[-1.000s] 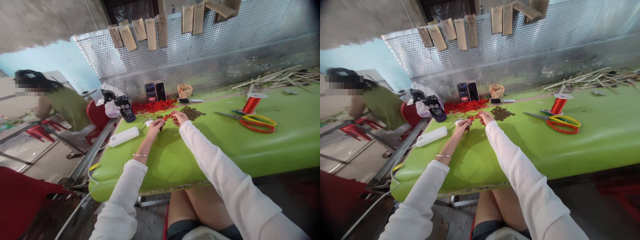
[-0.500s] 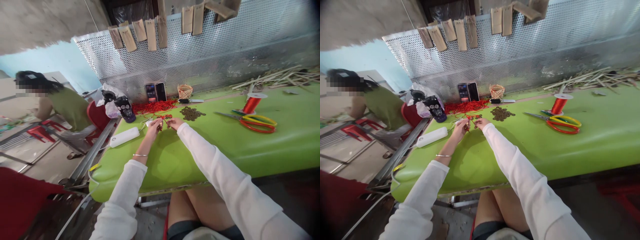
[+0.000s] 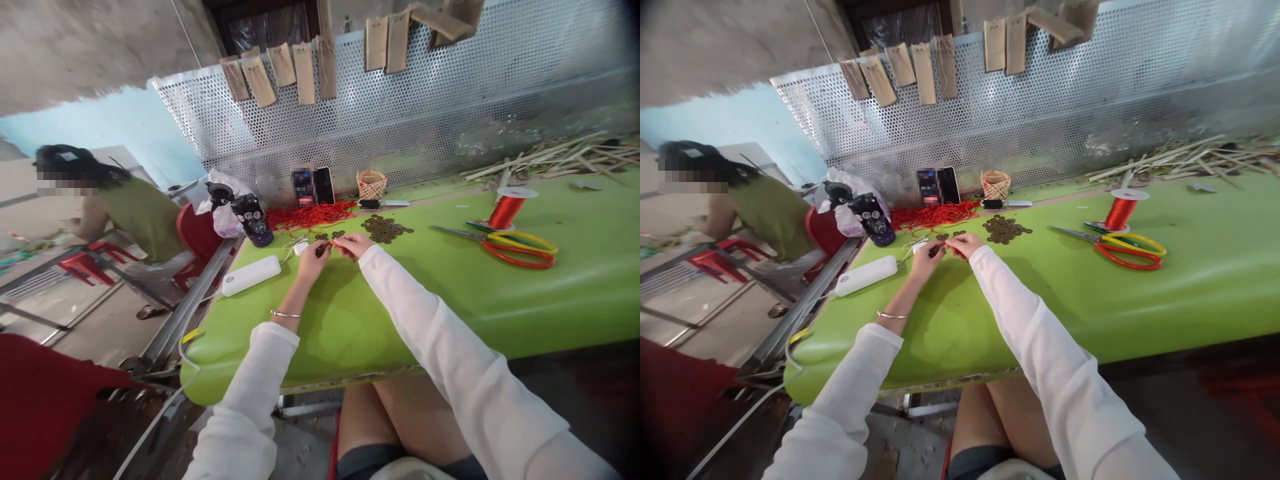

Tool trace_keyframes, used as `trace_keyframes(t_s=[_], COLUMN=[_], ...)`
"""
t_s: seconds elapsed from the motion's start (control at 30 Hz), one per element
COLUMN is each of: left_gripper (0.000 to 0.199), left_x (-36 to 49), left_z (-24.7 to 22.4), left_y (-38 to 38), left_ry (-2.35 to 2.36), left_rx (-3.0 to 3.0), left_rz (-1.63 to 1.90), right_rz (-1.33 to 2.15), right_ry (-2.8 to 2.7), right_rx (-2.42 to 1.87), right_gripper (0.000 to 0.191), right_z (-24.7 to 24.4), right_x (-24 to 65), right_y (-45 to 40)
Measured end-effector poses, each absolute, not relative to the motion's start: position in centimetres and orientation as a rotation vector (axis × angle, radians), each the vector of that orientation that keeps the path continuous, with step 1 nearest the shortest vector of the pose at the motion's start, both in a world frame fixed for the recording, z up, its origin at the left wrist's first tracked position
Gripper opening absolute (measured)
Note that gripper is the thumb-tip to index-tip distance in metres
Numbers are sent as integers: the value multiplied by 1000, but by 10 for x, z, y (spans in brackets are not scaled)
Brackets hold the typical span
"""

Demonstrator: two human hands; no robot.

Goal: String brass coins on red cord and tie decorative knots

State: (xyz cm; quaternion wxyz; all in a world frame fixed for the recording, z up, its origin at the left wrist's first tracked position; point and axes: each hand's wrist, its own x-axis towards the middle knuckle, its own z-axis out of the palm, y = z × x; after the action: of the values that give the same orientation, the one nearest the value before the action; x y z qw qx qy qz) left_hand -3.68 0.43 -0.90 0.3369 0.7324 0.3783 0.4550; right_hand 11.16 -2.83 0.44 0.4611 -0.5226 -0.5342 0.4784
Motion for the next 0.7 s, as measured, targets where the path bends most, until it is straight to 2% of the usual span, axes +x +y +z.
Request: trace_keyframes(t_s=[0.4, 0.57, 0.7], left_gripper=[21, 22, 21], left_x=[-35, -36, -36], left_z=[-12, -13, -14], left_y=[5, 7, 8], left_ry=[871, 874, 869], left_rx=[2010, 1978, 1949], left_rz=[1059, 1111, 1131], right_rz=[1049, 801, 538], right_ry=[-1223, -1222, -1287], right_rx=[-1312, -1377, -1380], right_gripper=[22, 21, 6], right_z=[3, -2, -4], right_x=[112, 118, 123], right_y=[-26, -20, -19])
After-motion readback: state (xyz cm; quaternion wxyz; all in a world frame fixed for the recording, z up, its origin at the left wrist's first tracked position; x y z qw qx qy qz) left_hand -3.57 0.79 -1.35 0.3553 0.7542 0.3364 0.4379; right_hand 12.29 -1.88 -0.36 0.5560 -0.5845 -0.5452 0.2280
